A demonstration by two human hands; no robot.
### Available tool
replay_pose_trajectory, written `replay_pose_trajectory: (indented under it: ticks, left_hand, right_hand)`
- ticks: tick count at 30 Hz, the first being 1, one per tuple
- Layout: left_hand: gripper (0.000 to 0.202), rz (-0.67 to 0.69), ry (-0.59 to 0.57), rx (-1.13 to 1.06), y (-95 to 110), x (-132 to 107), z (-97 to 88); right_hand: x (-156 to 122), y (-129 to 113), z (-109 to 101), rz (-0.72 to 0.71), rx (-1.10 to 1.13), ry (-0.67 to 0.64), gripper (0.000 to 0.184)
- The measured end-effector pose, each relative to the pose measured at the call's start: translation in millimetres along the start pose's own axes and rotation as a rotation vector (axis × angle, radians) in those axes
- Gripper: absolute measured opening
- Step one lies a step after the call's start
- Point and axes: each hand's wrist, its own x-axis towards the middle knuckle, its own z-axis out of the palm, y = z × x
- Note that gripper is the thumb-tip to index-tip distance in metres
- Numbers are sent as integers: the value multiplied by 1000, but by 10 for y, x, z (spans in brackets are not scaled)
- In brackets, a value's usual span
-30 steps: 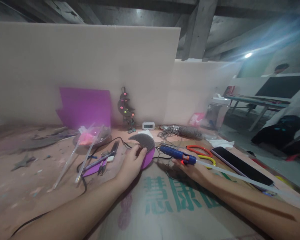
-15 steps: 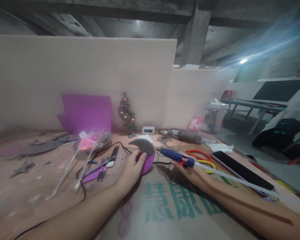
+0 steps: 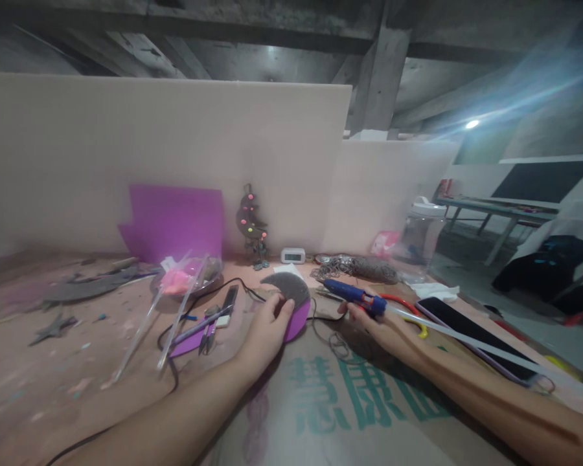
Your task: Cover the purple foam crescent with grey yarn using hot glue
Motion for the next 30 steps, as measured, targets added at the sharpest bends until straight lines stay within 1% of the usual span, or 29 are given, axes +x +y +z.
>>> replay_pose_trajectory:
  ticks: [3, 6, 8, 10, 12, 14, 16, 18, 20, 23, 25, 30]
  left_hand:
    - [27, -4, -17, -14, -6, -2, 6]
    - [26, -14, -36, -47, -3, -6, 15]
    - [26, -13, -44, -57, 1, -8, 18]
    - [26, -6, -46, -55, 5, -8, 18]
    - [26, -7, -45, -48, 9, -8, 16]
    - [26, -11, -48, -41, 16, -8, 12]
    - [26, -18, -52, -30, 27, -10, 8]
    - [26, -26, -53, -24, 43, -15, 5]
    - [26, -36, -48, -16, 61, -19, 3]
    - [26, -35, -51, -23, 75, -21, 4]
    - [25, -29, -60, -37, 68, -17, 8]
    - [25, -8, -60, -49, 10, 0, 20]
  right_hand:
    - [58, -8, -61, 5, -25, 18, 40]
    - [161, -59, -144, 79, -93, 64, 37]
    - [264, -110, -180, 113, -143, 19, 38]
    - [402, -145, -174, 84, -154, -66, 39]
    - [575, -135, -116, 68, -160, -94, 39]
    - [771, -68, -15, 26, -173, -110, 40]
    - [971, 41, 110, -39, -197, -150, 37]
    - [1146, 163, 239, -48, -200, -173, 31]
    - [1278, 278, 356, -36, -193, -178, 30]
    - [1394, 416, 486, 18, -194, -184, 32]
    - [1434, 482, 537, 56, -204, -198, 32]
    - [1452, 528, 544, 86, -236, -187, 36]
